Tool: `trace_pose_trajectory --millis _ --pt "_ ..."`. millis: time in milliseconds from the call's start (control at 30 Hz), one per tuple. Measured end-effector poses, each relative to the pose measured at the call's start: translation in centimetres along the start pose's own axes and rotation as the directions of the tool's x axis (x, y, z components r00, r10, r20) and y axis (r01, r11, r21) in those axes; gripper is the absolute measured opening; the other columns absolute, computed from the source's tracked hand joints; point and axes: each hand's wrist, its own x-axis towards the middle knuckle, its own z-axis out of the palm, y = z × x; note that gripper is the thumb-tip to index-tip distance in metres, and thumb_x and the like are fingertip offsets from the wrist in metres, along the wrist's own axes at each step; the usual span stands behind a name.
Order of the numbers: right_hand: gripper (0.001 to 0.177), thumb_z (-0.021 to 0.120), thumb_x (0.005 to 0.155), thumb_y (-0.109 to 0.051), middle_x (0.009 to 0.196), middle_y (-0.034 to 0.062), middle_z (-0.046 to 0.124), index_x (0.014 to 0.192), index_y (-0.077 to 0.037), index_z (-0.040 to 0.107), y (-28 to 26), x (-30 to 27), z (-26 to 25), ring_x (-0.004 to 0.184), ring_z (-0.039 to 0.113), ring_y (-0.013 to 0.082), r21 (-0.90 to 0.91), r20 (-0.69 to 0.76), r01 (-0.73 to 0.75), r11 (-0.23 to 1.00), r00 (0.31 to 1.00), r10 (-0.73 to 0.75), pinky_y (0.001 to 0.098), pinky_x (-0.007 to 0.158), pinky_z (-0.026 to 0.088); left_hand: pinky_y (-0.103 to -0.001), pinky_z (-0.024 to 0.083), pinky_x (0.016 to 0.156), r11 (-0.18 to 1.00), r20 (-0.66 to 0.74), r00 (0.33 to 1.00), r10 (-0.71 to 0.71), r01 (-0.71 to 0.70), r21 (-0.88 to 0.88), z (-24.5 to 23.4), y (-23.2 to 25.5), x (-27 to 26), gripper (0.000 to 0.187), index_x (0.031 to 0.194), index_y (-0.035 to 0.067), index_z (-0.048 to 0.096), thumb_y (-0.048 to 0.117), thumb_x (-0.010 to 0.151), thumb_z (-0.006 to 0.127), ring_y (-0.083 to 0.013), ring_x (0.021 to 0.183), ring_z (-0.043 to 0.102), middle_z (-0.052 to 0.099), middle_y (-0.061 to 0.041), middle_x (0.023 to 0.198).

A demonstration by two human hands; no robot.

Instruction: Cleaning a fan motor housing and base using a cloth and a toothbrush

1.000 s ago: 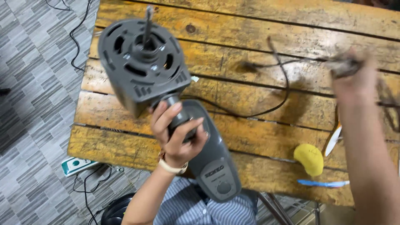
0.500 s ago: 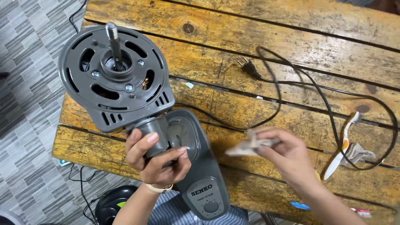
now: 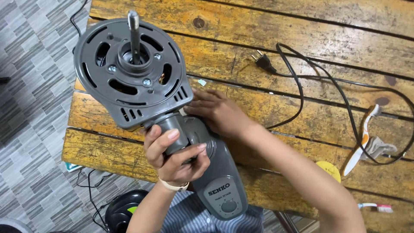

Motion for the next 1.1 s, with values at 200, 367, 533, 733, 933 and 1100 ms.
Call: trace_pose_trajectory --millis 200,367,533,733,933,1100 --pt "0.040 0.051 0.093 0.000 0.136 0.0166 0.069 0.129 -0.001 0.069 -1.4 -3.7 -0.7 0.129 0.063 0.0352 -0.076 0.059 0.049 0.996 0.997 -0.044 0.0489 0.116 0.041 -0.052 0.042 0.116 0.999 0.004 1.000 0.005 -0.005 -0.042 0.1 -0.2 0.1 0.004 0.081 0.028 0.080 0.031 0.078 0.081 -0.0357 0.136 0.050 0.063 -0.008 0.120" --pt "0.037 0.049 0.094 -0.003 0.136 0.0242 0.066 0.125 0.003 0.069 -5.2 -8.8 -2.1 0.128 0.061 0.0431 0.000 0.045 -0.023 1.000 0.999 0.023 0.0561 0.116 0.040 -0.052 0.042 0.114 0.995 -0.023 0.999 0.028 -0.030 -0.091 0.4 -0.4 0.5 0.005 0.083 0.028 0.081 0.032 0.079 0.081 -0.0363 0.133 0.051 0.063 -0.009 0.119" --pt "0.049 0.038 0.097 -0.015 0.147 0.0162 0.061 0.137 -0.005 0.066 -10.9 -10.6 -3.9 0.140 0.053 0.0350 -0.053 0.037 -0.070 0.996 0.997 0.072 0.0515 0.121 0.032 -0.051 0.044 0.113 0.995 -0.010 1.000 0.025 -0.026 -0.099 0.5 -0.2 0.9 0.006 0.084 0.028 0.082 0.030 0.078 0.083 -0.0362 0.132 0.052 0.064 -0.008 0.119" --pt "0.055 0.033 0.100 -0.030 0.146 0.0094 0.063 0.143 -0.012 0.062 -8.4 -9.2 -2.1 0.146 0.046 0.0357 -0.370 -0.008 -0.087 0.925 0.996 0.090 0.0604 0.123 0.018 -0.050 0.044 0.113 0.992 -0.012 1.000 0.002 -0.003 -0.130 0.6 0.1 1.3 0.003 0.082 0.028 0.081 0.028 0.079 0.082 -0.0352 0.132 0.052 0.065 -0.007 0.120" --pt "0.056 0.026 0.109 -0.030 0.165 0.0066 0.042 0.161 -0.014 0.040 -4.0 -3.9 -0.7 0.156 0.024 0.0373 -0.091 0.206 -0.250 0.964 0.942 0.264 0.0588 0.123 0.004 -0.050 0.045 0.113 0.990 -0.014 1.000 0.001 -0.003 -0.140 0.6 -0.1 1.2 0.004 0.082 0.027 0.082 0.029 0.079 0.082 -0.0339 0.132 0.052 0.066 -0.007 0.119" --pt "0.054 0.026 0.113 -0.036 0.150 0.0139 0.057 0.149 -0.008 0.053 -2.1 -1.6 0.6 0.154 0.027 0.0406 0.129 0.207 -0.334 0.934 0.930 0.304 0.0649 0.122 0.001 -0.050 0.045 0.113 0.989 -0.037 0.999 0.021 -0.026 -0.145 0.9 -0.1 1.6 0.005 0.082 0.025 0.082 0.025 0.077 0.081 -0.0358 0.131 0.053 0.066 -0.009 0.117"
